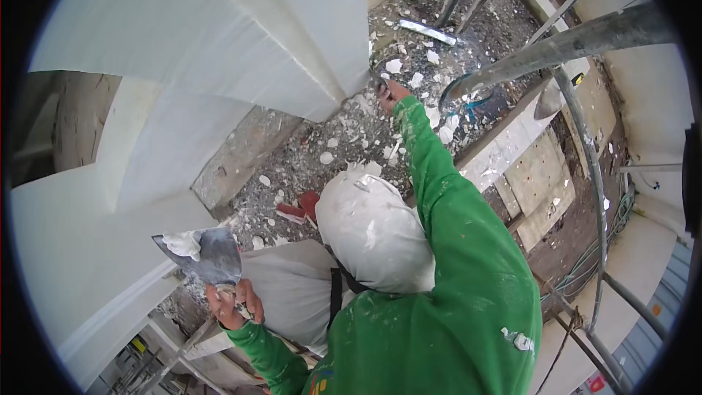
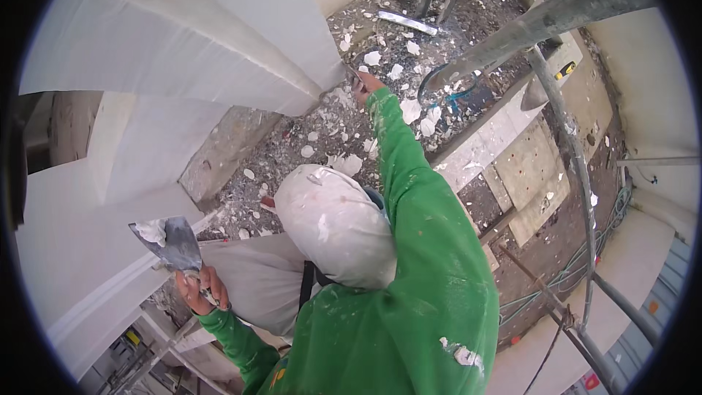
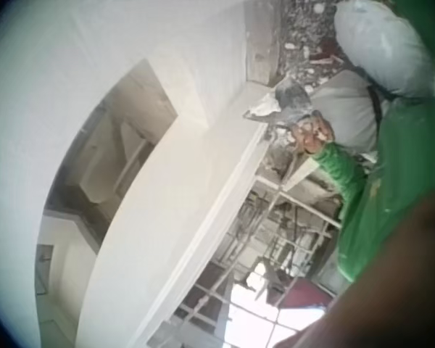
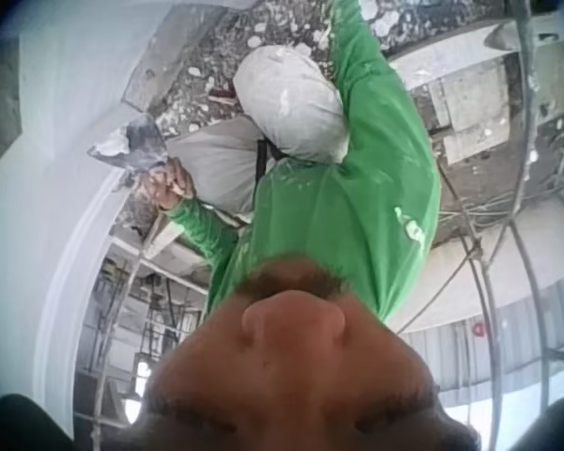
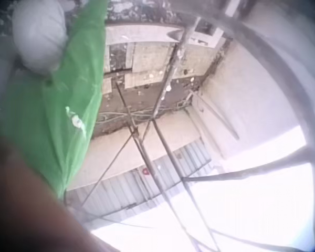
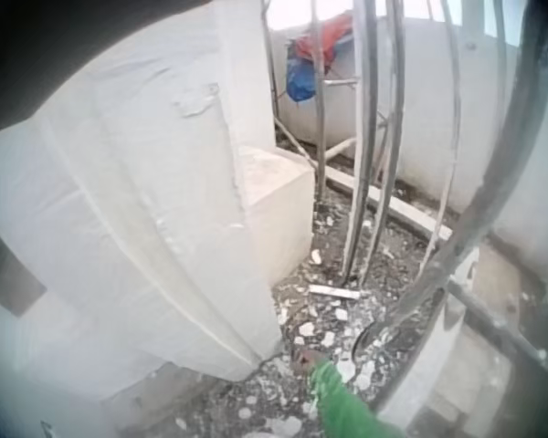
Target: The person applies white plaster to a wall using a trowel and a hawk. They repeatedly scoop plaster from the hawk onto the trowel and smooth it onto the wall surface. The person also scrapes excess plaster from the trowel onto a flat board on a table.
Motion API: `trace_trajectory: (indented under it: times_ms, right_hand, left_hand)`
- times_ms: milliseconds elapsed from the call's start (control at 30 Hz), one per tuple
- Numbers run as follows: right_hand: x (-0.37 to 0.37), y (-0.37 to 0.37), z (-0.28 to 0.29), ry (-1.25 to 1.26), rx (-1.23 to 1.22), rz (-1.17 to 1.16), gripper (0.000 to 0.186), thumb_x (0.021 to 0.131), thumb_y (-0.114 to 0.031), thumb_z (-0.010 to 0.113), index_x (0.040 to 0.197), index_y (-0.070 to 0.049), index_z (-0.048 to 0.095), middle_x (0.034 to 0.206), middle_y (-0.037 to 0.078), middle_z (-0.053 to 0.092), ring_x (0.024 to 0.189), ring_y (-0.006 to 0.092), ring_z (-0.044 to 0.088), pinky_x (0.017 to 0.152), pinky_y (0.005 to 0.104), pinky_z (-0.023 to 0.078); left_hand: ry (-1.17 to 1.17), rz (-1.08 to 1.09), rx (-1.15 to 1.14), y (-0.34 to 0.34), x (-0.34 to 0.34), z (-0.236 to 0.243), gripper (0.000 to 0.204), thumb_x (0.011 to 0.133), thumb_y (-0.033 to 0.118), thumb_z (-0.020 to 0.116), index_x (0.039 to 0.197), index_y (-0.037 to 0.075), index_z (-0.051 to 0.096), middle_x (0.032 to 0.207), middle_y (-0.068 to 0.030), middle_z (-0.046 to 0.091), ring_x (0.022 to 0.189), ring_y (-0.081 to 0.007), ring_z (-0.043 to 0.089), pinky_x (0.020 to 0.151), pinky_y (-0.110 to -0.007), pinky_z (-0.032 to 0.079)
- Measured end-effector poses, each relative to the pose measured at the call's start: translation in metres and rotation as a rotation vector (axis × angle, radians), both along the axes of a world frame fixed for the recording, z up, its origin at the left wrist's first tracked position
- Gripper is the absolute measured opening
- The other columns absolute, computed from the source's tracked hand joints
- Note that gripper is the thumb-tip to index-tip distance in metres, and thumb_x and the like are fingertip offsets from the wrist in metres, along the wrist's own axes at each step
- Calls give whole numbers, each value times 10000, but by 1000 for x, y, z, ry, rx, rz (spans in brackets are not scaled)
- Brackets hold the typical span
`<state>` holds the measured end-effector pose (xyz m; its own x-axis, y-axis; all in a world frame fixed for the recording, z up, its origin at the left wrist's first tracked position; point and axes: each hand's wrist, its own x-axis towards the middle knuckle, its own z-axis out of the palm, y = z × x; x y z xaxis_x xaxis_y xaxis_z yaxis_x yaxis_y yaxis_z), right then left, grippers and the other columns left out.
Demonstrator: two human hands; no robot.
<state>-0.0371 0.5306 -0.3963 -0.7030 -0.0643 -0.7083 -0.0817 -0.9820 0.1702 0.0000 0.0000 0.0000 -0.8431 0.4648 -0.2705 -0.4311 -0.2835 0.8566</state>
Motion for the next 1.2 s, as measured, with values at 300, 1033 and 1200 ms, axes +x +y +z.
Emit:
trace_trajectory:
  times_ms: [300,1033,1200]
  right_hand:
    - [13,10,139,25,534,374,233,903,-265,642,831,-56,568,615,4,536,387,43,431,271,129,312]
    - [169,-120,218,482,887,982,651,867,-545,599,1160,36,591,564,-24,522,422,48,449,367,186,329]
    - [170,-92,263,674,939,773,495,950,-398,531,1245,-1,557,765,-24,582,636,35,531,535,190,432]
  left_hand:
    - [57,38,2,17,-1,8,264,973,186,444,1154,21,345,758,-115,386,415,-156,405,234,-250,384]
    - [106,15,116,11,-6,-2,324,959,181,491,1146,-15,312,772,-125,401,408,-172,424,221,-266,385]
    - [116,-98,166,16,-9,-3,313,965,193,469,1173,12,321,784,-134,406,440,-184,452,233,-261,400]
